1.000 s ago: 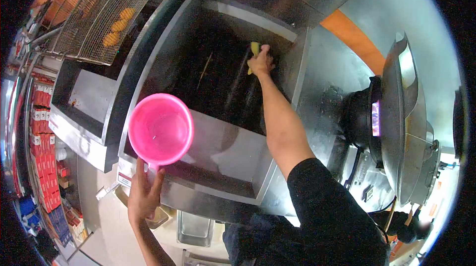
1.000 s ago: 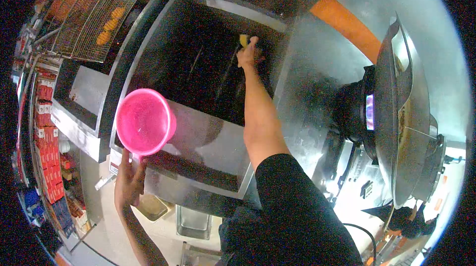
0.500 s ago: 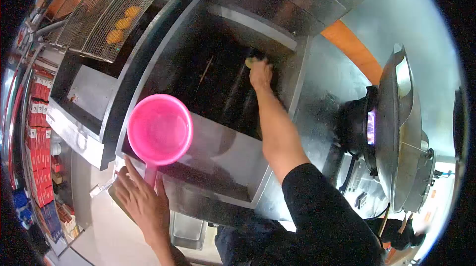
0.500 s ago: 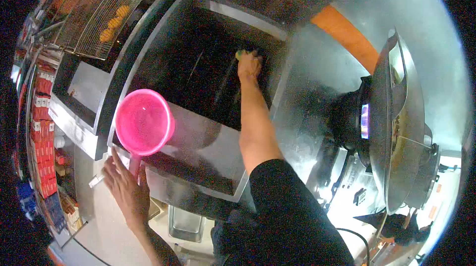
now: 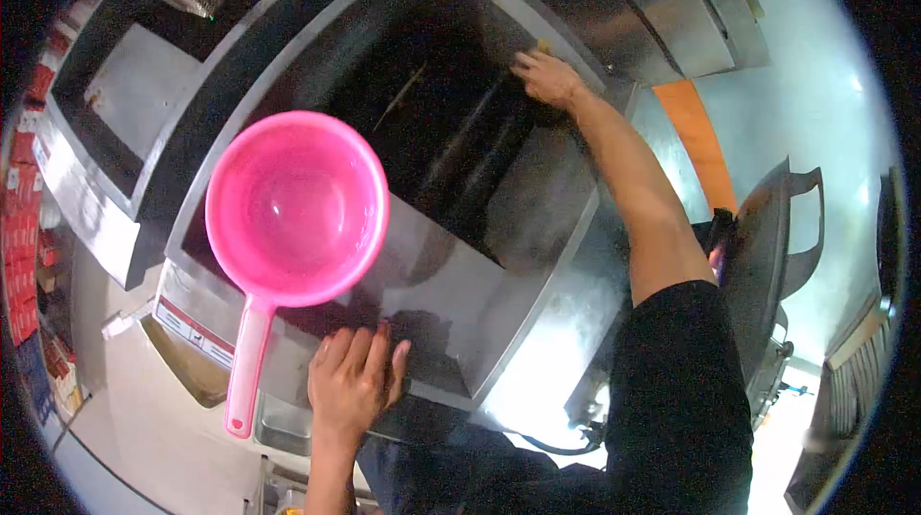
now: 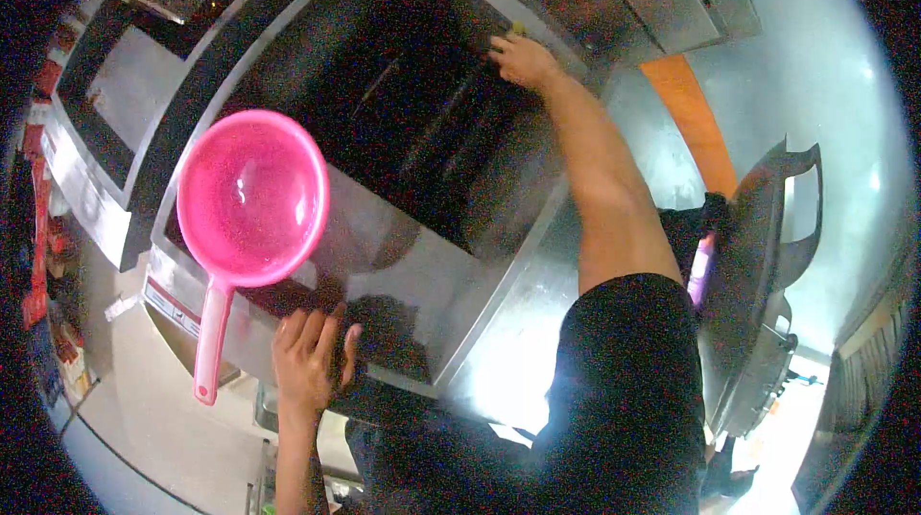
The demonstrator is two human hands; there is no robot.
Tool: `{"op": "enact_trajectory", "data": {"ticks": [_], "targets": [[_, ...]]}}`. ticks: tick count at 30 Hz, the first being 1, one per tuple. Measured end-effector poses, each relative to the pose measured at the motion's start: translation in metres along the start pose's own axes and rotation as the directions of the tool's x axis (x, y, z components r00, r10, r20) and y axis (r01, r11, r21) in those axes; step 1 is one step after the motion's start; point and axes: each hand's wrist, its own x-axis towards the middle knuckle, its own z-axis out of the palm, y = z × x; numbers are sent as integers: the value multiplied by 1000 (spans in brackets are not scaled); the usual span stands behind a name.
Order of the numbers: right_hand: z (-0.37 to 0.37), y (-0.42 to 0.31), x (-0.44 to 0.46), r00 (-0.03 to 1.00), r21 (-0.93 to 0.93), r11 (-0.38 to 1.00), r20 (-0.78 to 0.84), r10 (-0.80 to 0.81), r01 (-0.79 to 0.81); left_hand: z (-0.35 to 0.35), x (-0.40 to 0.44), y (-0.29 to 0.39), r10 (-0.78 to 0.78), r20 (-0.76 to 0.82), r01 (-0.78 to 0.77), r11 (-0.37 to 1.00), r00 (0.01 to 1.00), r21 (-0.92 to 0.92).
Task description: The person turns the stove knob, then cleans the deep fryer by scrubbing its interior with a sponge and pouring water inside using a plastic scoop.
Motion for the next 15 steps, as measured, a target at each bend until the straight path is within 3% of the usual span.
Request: {"op": "enact_trajectory", "data": {"ticks": [1, 2, 4, 6, 7, 10, 12, 13, 15], "targets": [[2, -2, -7, 989, 21, 1000, 148, -9, 6, 0, 1, 0, -8, 0, 8, 1000, 1000, -21], [3, 0, -13, 988, 9, 1000, 156, -15, 14, -1, 0, 0, -13, -11, 13, 999, 1000, -32], [1, 6, -13, 940, 15, 984, 295, -174, 177, -3, 0, -3, -13, 21, 14, 999, 1000, -30], [16, 28, 6, 938, 112, 974, 269, -219, 196, -3, 0, -4, -28, 17, 28, 998, 999, -49], [4, 38, 17, 995, 176, 981, 39, -94, 86, -3, 0, -4, -16, 33, 18, 998, 999, -63], [-41, 29, 14, 999, 37, 999, 45, -30, 29, -4, 2, -3, -18, 44, 20, 999, 999, -37], [-30, 8, -4, 926, 69, 996, 369, -80, 58, -1, 1, -4, -16, 38, 17, 999, 999, -39], [-30, -1, -13, 922, 74, 995, 379, -86, 62, -2, 0, -4, -13, 18, 14, 999, 1000, -29], [-36, -4, -22, 810, 232, 972, 577, -101, -44, -2, -1, -5, -15, 12, 15, 999, 1000, -39]]}}
